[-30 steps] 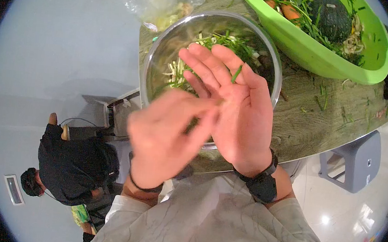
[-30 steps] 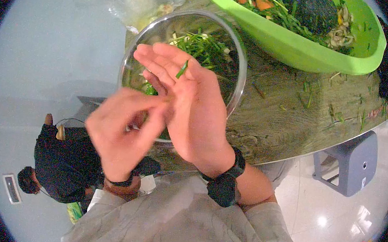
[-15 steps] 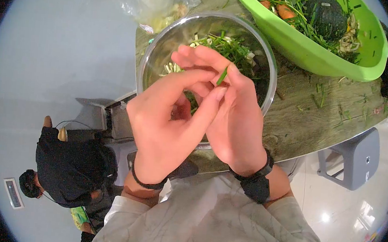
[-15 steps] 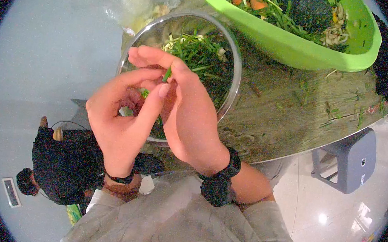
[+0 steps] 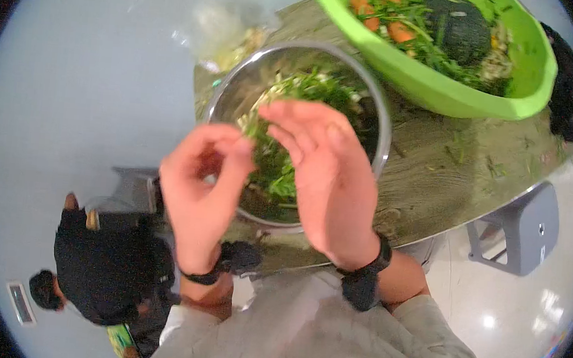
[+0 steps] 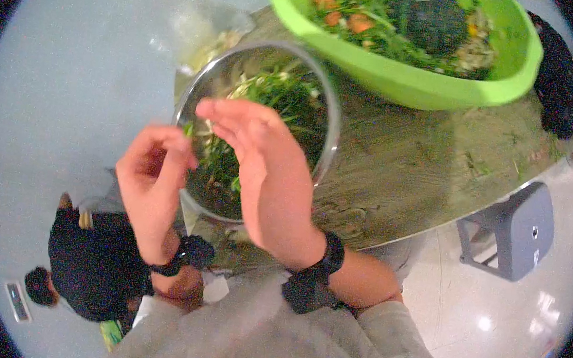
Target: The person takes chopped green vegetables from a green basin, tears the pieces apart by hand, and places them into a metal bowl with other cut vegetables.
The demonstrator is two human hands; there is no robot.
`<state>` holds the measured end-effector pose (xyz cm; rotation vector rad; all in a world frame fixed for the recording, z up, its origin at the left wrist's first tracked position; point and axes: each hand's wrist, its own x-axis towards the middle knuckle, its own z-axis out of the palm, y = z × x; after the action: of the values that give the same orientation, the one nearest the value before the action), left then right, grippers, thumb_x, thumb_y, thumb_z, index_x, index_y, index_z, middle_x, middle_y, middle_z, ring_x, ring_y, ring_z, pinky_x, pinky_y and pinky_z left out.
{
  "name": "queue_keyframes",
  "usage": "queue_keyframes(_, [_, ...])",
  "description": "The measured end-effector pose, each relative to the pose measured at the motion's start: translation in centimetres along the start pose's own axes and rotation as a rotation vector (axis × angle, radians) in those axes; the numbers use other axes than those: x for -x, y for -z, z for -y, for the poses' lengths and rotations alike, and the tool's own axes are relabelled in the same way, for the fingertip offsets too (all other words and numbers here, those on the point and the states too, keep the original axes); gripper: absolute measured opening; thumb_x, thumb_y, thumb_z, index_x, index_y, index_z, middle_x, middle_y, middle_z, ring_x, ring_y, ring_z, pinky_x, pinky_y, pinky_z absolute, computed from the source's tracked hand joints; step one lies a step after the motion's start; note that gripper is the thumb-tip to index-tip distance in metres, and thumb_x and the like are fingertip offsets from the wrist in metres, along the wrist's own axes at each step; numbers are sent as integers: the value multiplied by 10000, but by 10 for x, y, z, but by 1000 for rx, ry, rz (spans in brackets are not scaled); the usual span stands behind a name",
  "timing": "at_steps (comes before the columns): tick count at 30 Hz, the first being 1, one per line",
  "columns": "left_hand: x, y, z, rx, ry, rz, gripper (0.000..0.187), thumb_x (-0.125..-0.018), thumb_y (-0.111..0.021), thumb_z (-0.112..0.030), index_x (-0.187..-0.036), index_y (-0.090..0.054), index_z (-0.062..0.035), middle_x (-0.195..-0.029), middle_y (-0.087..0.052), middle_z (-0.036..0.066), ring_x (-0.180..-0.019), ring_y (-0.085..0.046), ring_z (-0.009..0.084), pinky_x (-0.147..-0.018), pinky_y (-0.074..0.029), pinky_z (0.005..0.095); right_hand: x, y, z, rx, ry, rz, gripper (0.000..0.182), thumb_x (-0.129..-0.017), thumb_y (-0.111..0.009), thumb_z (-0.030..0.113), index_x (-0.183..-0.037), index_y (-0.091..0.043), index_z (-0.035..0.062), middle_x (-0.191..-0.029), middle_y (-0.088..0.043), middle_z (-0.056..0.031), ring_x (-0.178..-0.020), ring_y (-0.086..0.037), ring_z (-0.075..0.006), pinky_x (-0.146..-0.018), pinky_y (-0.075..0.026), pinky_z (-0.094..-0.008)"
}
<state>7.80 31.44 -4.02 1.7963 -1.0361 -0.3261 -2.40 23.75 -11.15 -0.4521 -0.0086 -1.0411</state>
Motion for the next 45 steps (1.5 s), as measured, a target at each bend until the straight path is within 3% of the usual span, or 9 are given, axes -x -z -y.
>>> queue_keyframes(3, [-6, 15, 19, -363, -49, 78, 97, -892, -721, -50, -844, -657, 4, -636, -583, -24, -665, -558, 14, -567, -428, 209, 9, -7, 19, 385, 151, -2, 309, -1058, -414, 232, -1129, -612, 5, -1112, -664, -179, -1036, -647, -302, -949, -487, -426])
queue_keyframes(6, [-19, 34, 25, -703, -172, 282, 107, -843, -741, -63, -809, -664, 3, -579, -597, 94, -540, -588, 156, -527, -441, 291, 6, -37, 58, 749, 228, 388, 229, -997, -520, 206, -967, -624, 4, -979, -666, -160, -841, -656, -259, -778, -528, -372])
queue_keyframes(10, [-29, 35, 18, -849, -189, 281, 134, -822, -758, -65, -921, -683, -15, -704, -661, 149, -553, -609, 286, -533, -463, 367, -4, -49, 66, 1635, 870, 919, 246, -662, -630, 195, -833, -589, 22, -774, -584, -98, -746, -638, -233, -637, -489, -326])
queue_keyframes(13, [-50, 35, -11, -735, -244, 309, 159, -846, -723, -19, -999, -683, -27, -793, -682, 120, -574, -603, 247, -533, -462, 340, 2, -36, 50, 1364, 860, 847, 225, -663, -656, 173, -817, -610, 16, -753, -598, -100, -705, -634, -247, -579, -466, -342])
queue_keyframes(17, [-81, 15, -61, -692, -581, 331, 125, -836, -711, -1, -954, -688, -35, -764, -656, 107, -591, -581, 248, -554, -466, 333, -6, -60, 54, 1733, 190, 1237, 85, -689, -694, 131, -708, -716, 52, -706, -690, -95, -669, -697, -268, -572, -526, -369])
queue_keyframes(21, [-109, -28, -91, -875, -895, 342, 128, -841, -732, -62, -957, -686, -35, -840, -670, 121, -706, -629, 281, -631, -501, 366, -18, -59, 59, 1815, -76, 1299, 62, -723, -697, 102, -720, -755, 81, -713, -715, -104, -716, -727, -269, -608, -561, -367])
queue_keyframes(25, [-146, -88, -112, -753, -1160, 601, 252, -819, -747, -106, -1052, -675, -43, -1015, -673, 148, -936, -652, 352, -811, -530, 434, -20, -48, 58, 1761, 48, 1159, 78, -729, -693, 111, -738, -755, 65, -727, -721, -118, -727, -729, -282, -625, -573, -373])
queue_keyframes(32, [-185, -182, -95, -624, -1182, 1081, 418, -832, -732, -168, -1234, -654, -83, -1138, -649, 141, -1055, -635, 367, -922, -534, 440, -34, -52, 87, 1605, 130, 1133, 100, -706, -680, 124, -721, -740, 46, -739, -720, -161, -737, -733, -302, -637, -577, -388])
queue_keyframes(45, [-177, -216, -85, -810, -1167, 1165, 427, -721, -778, -77, -1135, -682, -39, -993, -653, 150, -957, -658, 376, -847, -544, 465, -22, -46, 106, 1500, 369, 1181, 127, -687, -674, 206, -609, -690, 107, -611, -668, -101, -570, -628, -240, -504, -431, -358])
